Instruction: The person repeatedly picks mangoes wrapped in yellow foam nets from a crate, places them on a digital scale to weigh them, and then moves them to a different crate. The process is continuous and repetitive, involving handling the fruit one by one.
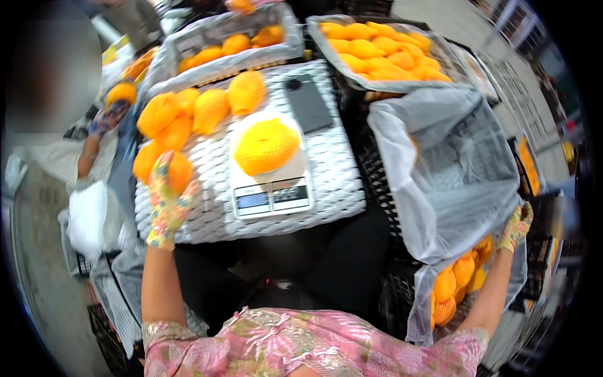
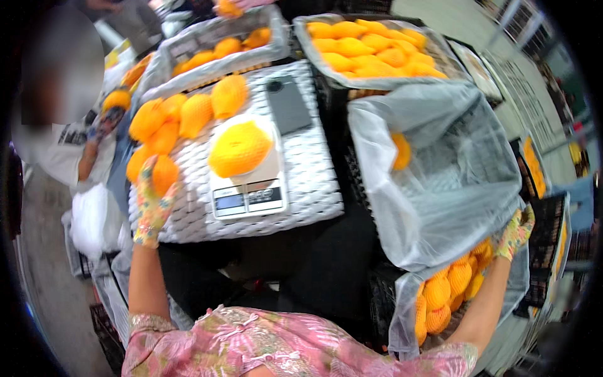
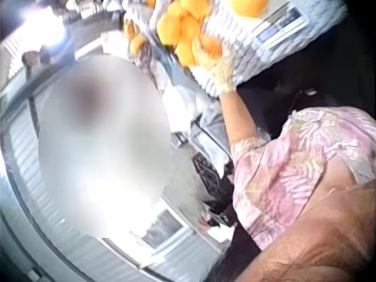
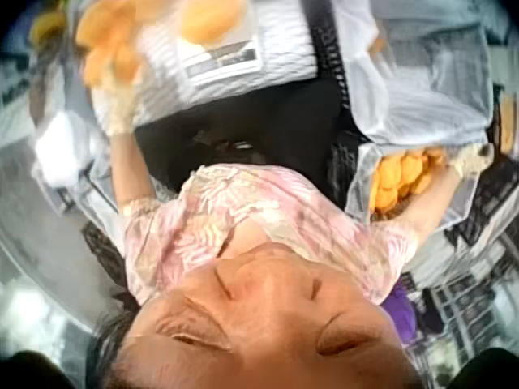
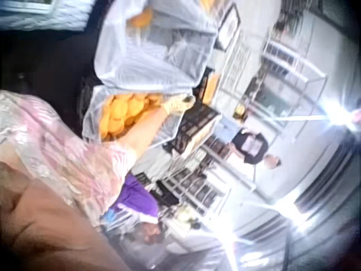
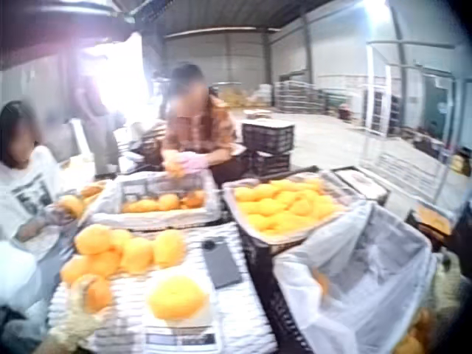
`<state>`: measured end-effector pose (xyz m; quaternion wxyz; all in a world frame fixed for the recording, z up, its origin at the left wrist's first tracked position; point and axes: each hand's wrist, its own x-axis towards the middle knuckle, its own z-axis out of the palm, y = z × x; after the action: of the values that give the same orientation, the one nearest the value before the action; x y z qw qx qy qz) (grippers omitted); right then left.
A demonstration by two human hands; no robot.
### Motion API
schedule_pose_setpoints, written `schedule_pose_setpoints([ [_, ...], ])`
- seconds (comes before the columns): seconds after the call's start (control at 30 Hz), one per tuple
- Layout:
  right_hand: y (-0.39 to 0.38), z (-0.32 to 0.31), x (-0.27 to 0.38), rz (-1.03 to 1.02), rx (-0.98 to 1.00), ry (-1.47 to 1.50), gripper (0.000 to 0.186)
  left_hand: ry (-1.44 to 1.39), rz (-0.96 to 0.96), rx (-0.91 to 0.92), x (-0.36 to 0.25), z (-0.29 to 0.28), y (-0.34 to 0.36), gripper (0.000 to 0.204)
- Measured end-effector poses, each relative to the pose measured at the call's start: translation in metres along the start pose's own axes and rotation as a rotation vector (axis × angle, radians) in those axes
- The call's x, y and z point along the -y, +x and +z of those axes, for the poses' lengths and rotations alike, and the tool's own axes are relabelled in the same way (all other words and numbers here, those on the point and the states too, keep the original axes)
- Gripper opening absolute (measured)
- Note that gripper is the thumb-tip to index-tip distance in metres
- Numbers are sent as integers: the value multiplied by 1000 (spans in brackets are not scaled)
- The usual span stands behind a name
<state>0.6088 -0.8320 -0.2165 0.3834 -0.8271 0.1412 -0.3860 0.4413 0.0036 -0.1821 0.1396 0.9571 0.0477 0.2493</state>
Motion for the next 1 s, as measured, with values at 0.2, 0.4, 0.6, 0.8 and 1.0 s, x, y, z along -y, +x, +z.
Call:
schedule_pose_setpoints([
  [0.2, -109, 135, 323, -688, 955, 143, 66, 169, -37, 60, 23, 0, -11, 74],
  [0.4, -206, 253, 449, -1262, 1374, 49, 96, 408, -397, 295, 31, -7, 19, 79],
  [0.6, -252, 309, 482, -1357, 1625, -125, 94, 395, -467, 444, 23, -9, 23, 98],
  [0.8, -254, 308, 465, -1133, 1627, 6, 88, 162, -441, 287, 38, -4, 14, 93],
  [1.0, -196, 264, 399, -465, 1528, 502, 82, -163, -56, 158, -16, -12, 42, 87],
])
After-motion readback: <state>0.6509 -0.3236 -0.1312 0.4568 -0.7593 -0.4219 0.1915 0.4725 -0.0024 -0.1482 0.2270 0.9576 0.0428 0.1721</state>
